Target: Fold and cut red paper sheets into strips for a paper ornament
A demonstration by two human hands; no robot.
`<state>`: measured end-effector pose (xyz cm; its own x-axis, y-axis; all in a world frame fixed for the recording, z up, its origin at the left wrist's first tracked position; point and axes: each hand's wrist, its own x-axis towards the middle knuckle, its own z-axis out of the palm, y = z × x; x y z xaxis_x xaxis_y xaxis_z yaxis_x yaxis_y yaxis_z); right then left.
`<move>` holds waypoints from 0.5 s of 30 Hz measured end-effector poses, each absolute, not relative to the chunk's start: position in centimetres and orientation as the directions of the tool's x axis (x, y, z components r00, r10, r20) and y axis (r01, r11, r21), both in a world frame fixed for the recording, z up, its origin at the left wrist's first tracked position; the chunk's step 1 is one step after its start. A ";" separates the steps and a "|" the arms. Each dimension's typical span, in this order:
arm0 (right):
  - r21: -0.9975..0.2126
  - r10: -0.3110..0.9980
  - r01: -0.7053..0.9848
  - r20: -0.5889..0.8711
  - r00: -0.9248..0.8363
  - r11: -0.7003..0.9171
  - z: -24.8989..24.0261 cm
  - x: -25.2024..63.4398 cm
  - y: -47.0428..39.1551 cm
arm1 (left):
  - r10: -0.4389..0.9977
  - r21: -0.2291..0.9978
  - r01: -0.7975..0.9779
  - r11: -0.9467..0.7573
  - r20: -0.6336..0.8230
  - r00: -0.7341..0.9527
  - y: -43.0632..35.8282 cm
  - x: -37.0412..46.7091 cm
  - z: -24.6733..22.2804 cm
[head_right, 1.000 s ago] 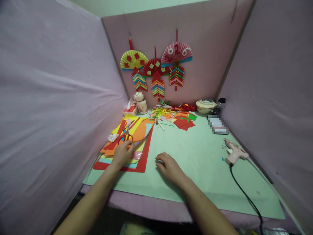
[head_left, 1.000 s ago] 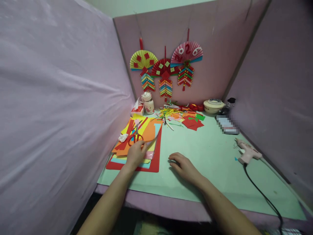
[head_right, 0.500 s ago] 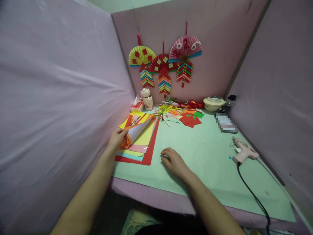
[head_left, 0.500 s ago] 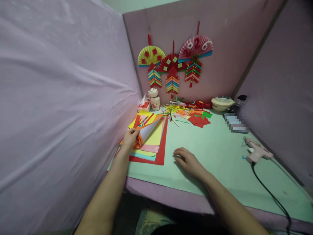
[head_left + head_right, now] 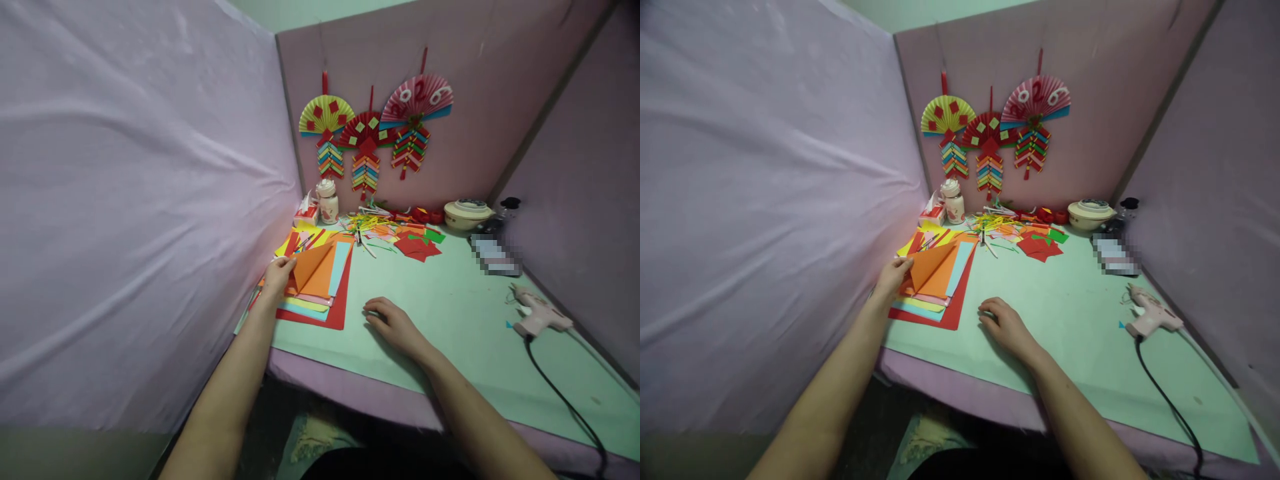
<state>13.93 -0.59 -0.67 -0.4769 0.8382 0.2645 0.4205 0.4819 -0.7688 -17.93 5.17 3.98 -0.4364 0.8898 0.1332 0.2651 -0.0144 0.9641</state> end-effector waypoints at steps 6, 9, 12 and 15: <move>-0.796 0.854 0.407 0.246 -0.459 0.448 -0.4 13.8 -0.6 | 0.891 0.930 0.365 -0.037 0.195 -0.409 4.3 -17.5 4.3; -0.804 0.863 0.410 0.236 -0.447 0.432 -0.4 13.8 -0.6 | 0.894 0.896 0.440 -0.067 0.250 -0.372 3.5 -16.5 4.1; -0.817 0.883 0.424 0.201 -0.425 0.390 -0.3 13.6 -0.5 | 0.889 0.844 0.527 -0.103 0.316 -0.332 2.5 -15.1 3.4; -0.824 0.909 0.459 0.148 -0.390 0.332 0.4 13.1 -0.3 | 0.877 0.779 0.613 -0.132 0.380 -0.294 1.7 -13.7 2.6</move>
